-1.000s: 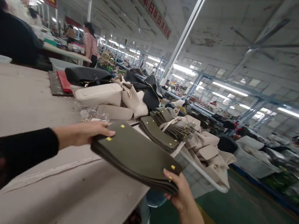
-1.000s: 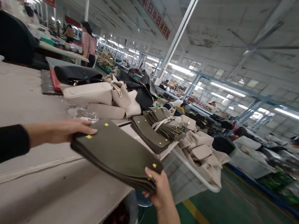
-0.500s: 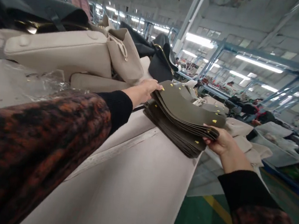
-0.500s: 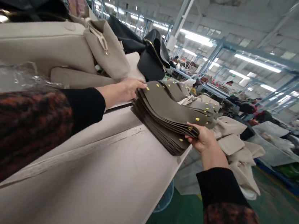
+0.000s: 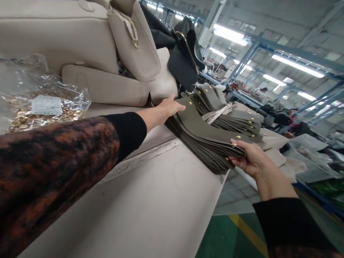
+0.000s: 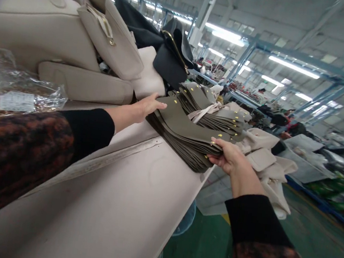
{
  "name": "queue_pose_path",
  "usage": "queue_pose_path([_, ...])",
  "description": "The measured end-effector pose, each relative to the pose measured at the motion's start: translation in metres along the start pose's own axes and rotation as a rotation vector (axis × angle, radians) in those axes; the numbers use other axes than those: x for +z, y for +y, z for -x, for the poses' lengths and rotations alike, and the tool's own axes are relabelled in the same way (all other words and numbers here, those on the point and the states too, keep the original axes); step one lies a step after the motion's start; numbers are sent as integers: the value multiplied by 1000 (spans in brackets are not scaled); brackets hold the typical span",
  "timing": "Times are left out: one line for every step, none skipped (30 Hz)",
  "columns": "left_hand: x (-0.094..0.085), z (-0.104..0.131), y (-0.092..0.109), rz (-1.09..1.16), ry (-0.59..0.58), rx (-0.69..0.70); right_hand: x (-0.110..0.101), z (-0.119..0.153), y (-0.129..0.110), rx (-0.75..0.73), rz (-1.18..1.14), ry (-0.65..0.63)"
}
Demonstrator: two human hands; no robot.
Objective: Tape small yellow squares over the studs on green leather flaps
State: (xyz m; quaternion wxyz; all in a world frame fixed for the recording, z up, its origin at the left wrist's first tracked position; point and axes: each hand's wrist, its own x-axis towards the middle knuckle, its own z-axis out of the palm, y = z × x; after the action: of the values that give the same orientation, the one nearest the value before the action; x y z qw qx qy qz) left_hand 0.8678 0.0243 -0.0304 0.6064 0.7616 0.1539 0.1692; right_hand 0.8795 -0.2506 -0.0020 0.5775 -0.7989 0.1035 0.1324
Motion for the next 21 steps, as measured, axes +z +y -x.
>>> queue_pose_path([2,2,1,-24,17,-7,0,1,2,1,14,20])
queue_pose_path([3,4,2,-47,33,-11,0,2,3,-7,38,49])
queue_pose_path([4,6,3,-68,46,-12,0,3,4,-26,70,86])
queue_pose_path([4,7,4,-86,57,-11,-1,3,4,-50,99,127])
queue_pose_path([2,9,4,-101,65,-9,-2,2,4,-73,125,160])
queue_pose_path([1,11,4,-113,71,-7,-4,2,3,-86,149,180])
queue_pose_path([-2,14,3,-125,75,-6,-6,1,1,-92,177,189])
queue_pose_path([-5,17,3,-135,78,-7,-9,1,-1,-96,214,198])
queue_pose_path([-9,20,1,-144,81,-7,-12,1,-2,-119,268,228])
queue_pose_path([-12,24,0,-153,82,-9,-15,2,-3,-179,342,295])
queue_pose_path([-15,28,-2,-161,84,-10,-16,4,-4,-289,427,396])
queue_pose_path([-18,33,-4,-170,84,-12,-15,8,-5,-450,511,511])
queue_pose_path([-20,38,-5,-178,85,-12,-12,14,-4,-648,596,606])
queue_pose_path([-21,43,-7,-186,87,-11,-6,21,-3,-855,684,666])
queue_pose_path([-21,48,-8,-195,89,-8,3,29,-2,-1051,772,667])
queue_pose_path([-21,54,-9,-204,94,-6,15,38,0,-1197,883,598])
queue_pose_path([-20,61,-10,-214,101,-6,30,46,2,-1271,1012,520])
queue_pose_path([-19,69,-10,-223,109,-10,46,52,5,-1301,1129,442])
queue_pose_path([-19,79,-10,-232,117,-20,62,57,8,-1303,1214,379])
queue_pose_path([-20,92,-11,-241,119,-32,78,58,10,-1280,1275,345])
queue_pose_path([-24,108,-12,-250,111,-41,92,58,13,-1232,1318,336])
